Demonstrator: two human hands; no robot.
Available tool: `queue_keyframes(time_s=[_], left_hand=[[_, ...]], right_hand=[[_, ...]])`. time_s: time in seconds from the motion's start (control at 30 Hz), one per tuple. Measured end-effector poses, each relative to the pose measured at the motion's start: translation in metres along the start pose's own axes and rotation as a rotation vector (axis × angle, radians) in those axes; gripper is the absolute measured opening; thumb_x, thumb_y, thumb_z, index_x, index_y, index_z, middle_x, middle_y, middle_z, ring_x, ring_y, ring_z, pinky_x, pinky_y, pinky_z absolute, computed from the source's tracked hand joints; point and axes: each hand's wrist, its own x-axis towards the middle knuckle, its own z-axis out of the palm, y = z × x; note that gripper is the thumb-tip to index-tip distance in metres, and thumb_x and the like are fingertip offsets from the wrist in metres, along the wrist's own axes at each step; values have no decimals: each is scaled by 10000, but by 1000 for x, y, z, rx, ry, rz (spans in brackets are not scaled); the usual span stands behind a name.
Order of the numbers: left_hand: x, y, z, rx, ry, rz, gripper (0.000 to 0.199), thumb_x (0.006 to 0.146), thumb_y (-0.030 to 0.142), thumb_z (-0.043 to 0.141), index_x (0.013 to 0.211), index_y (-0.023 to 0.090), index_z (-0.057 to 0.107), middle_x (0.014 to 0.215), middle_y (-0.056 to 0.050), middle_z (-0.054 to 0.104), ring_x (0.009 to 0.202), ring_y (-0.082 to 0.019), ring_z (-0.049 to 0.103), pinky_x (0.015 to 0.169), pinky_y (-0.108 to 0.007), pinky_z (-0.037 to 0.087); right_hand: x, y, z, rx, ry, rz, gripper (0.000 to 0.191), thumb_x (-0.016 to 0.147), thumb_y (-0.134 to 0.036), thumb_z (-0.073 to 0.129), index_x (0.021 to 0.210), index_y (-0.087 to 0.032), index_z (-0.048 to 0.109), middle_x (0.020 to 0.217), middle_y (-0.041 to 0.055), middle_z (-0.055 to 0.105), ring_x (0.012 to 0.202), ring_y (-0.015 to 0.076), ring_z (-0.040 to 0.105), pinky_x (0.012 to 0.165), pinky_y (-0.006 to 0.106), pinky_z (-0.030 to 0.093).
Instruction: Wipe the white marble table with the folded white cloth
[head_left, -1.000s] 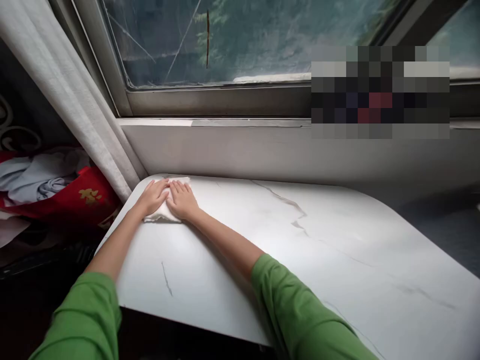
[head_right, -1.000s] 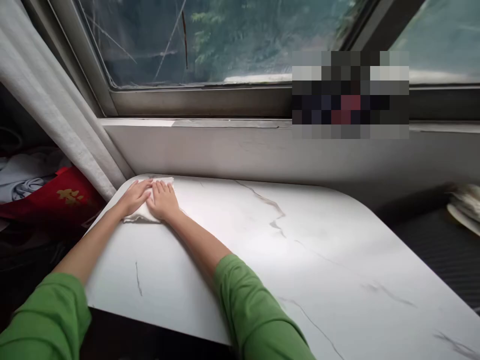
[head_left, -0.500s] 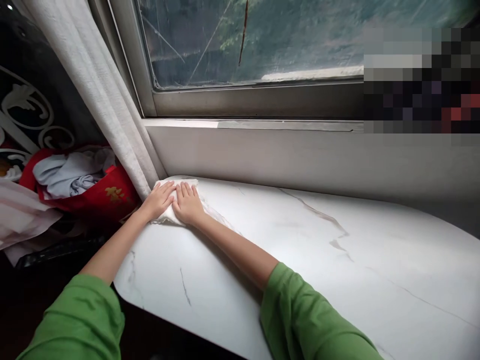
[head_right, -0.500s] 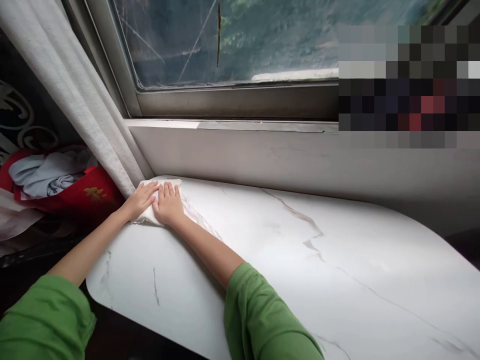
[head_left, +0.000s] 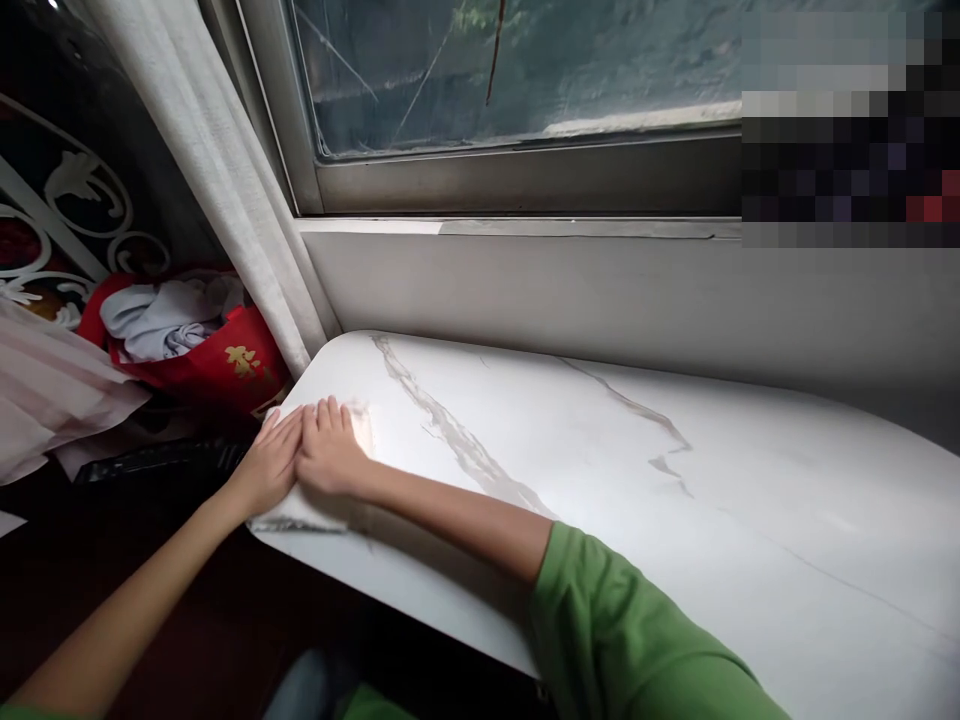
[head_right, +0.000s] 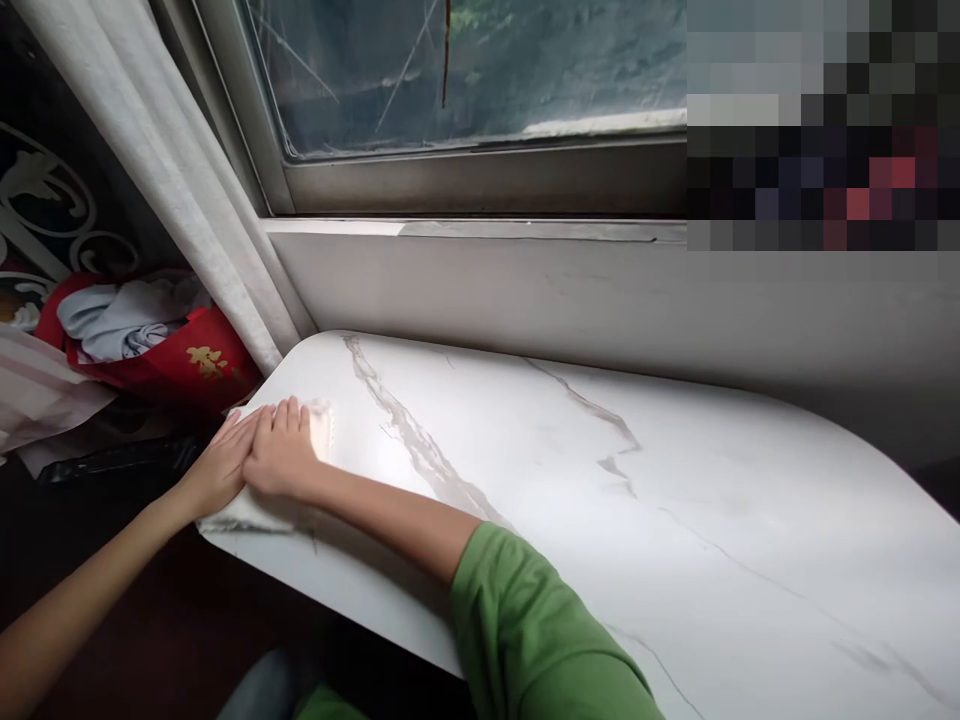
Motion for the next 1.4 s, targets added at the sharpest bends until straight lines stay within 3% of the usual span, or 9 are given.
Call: queue_keyframes(time_s=[0.27, 0.4, 0.53, 0.67, 0.8, 0.93, 1.07, 1.23, 1.4], left_hand=[[184, -5, 19, 21, -37, 7, 460, 984, 222, 284, 1402, 71, 401, 1476, -104, 434, 1369, -137, 363, 1177, -321, 143], [230, 14, 29, -7, -25, 58, 450, 996, 221, 257, 1399, 88, 404, 1462, -82, 454, 1346, -120, 376, 1174, -326, 119], [218, 34, 34, -19, -2, 21, 445, 994, 198, 266, 1408, 102, 396, 1485, -87, 419, 1368, -152, 356, 1187, -380, 114], [166, 63, 35, -6, 26, -80, 463, 985, 191, 287, 1421, 64, 376, 1512, -149, 362, 1412, -233, 298, 1193, -461, 100], [92, 103, 29, 15, 56, -69, 463, 974, 203, 285, 1389, 49, 418, 1494, -177, 383, 1418, -271, 292, 1182, -511, 127], [23, 146, 20, 10, 99, 46, 474, 980, 225, 260, 1399, 65, 412, 1504, -164, 372, 1427, -265, 278, 1176, -522, 155], [-11, 172, 15, 3, 123, 121, 489, 968, 210, 295, 1427, 60, 373, 1516, -169, 347, 1444, -263, 233, 1180, -522, 143], [25, 160, 18, -38, 22, 202, 494, 959, 262, 322, 1409, 79, 412, 1493, -163, 390, 1414, -261, 305, 1175, -526, 164], [131, 131, 30, -61, -39, 170, 480, 958, 266, 332, 1404, 114, 423, 1488, -132, 409, 1400, -229, 332, 1185, -481, 144]], right_hand=[[74, 124, -36, -35, 281, 183, 605, 889, -198, 345, 1443, 45, 339, 1515, 198, 346, 1437, 278, 223, 1179, 421, 140], [75, 164, -54, -74, 359, 298, 588, 881, -180, 350, 1422, 50, 369, 1472, 202, 415, 1391, 271, 315, 1167, 394, 162], [61, 171, -60, -24, 337, 242, 580, 860, -174, 370, 1412, -1, 413, 1472, 163, 432, 1391, 263, 326, 1173, 406, 158], [27, 156, -55, 91, 262, 129, 592, 821, -182, 401, 1398, -58, 456, 1470, 119, 448, 1394, 231, 340, 1177, 405, 181], [-37, 121, -40, 274, 259, 84, 640, 775, -194, 443, 1404, -78, 459, 1478, 121, 435, 1410, 225, 316, 1194, 423, 143], [-115, 85, -33, 617, 154, 184, 787, 723, -204, 471, 1491, -115, 325, 1555, 86, 293, 1465, 227, 158, 1206, 458, 54], [-168, 70, -37, 845, 14, 308, 830, 718, -212, 487, 1519, -229, 273, 1598, -8, 157, 1476, 228, -36, 1195, 505, 63], [-153, 93, -41, 694, 61, 211, 776, 767, -231, 486, 1515, -197, 281, 1588, 51, 204, 1477, 254, 3, 1180, 541, -22], [-75, 154, -60, 437, 225, 281, 648, 782, -170, 397, 1428, -114, 420, 1508, 106, 393, 1455, 275, 188, 1184, 536, 55]])
